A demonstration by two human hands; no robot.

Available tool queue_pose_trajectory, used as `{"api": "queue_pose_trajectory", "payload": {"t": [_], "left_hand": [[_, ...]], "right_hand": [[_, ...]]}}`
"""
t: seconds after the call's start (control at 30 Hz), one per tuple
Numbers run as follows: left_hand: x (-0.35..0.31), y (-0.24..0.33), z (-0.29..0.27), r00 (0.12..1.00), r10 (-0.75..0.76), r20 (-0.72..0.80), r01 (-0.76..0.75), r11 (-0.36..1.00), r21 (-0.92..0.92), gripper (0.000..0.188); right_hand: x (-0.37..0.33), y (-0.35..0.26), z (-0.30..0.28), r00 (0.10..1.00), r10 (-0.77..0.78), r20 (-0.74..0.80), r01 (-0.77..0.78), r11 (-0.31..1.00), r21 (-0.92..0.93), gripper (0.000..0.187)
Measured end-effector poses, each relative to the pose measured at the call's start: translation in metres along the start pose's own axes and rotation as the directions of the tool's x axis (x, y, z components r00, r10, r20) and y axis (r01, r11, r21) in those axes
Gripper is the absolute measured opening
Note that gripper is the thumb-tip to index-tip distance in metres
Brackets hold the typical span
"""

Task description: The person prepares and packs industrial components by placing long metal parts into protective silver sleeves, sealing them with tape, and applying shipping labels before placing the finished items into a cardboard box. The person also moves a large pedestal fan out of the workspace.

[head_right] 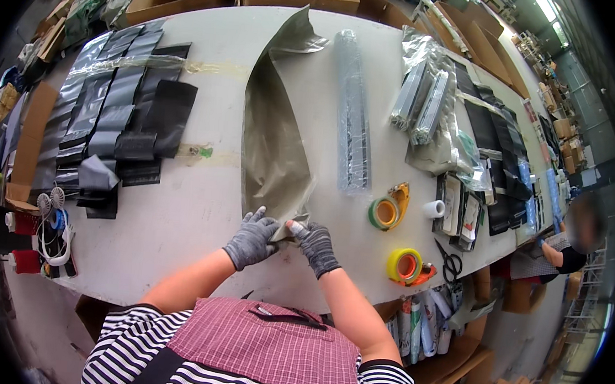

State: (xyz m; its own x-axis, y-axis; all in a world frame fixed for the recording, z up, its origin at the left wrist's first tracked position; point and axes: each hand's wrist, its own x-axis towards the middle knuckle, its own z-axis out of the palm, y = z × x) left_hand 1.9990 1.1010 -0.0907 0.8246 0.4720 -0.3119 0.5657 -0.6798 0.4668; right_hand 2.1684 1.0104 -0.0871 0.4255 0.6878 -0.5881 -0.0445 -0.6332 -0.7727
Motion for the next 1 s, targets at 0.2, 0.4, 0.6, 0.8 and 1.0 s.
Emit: {"api": "queue_pose_trajectory", "payload": {"t": [0.2, 0.4, 0.6, 0.8, 1.0], "left_hand": [[-0.006, -0.032, 0.022, 0.954, 0.040, -0.298, -0.080, 0.989, -0.122, 0.030], [0.003, -0.105, -0.004, 0.715, -0.172, -0.678, 0.076, 0.983, -0.170, 0.015], [0.000, -0.079, 0.000, 0.855, -0.013, -0.518, 0.036, 0.999, 0.035, 0.034], [-0.007, -0.074, 0.021, 0.840, 0.060, -0.540, -0.068, 0.998, 0.005, 0.027], [-0.016, -0.033, 0.022, 0.869, 0.218, -0.444, -0.157, 0.973, 0.170, 0.029]], "right_hand": [[0.023, 0.004, -0.015, 0.985, -0.159, 0.069, 0.173, 0.907, -0.383, 0.058], [0.123, -0.080, -0.093, 0.513, -0.765, -0.389, 0.296, 0.583, -0.756, 0.078], [0.135, -0.102, -0.092, 0.878, -0.290, -0.381, -0.172, 0.552, -0.816, 0.124], [-0.049, 0.051, -0.064, 0.920, -0.369, -0.133, 0.224, 0.772, -0.594, 0.124], [-0.138, 0.089, -0.057, 0.866, -0.464, -0.185, 0.206, 0.669, -0.714, 0.124]]}}
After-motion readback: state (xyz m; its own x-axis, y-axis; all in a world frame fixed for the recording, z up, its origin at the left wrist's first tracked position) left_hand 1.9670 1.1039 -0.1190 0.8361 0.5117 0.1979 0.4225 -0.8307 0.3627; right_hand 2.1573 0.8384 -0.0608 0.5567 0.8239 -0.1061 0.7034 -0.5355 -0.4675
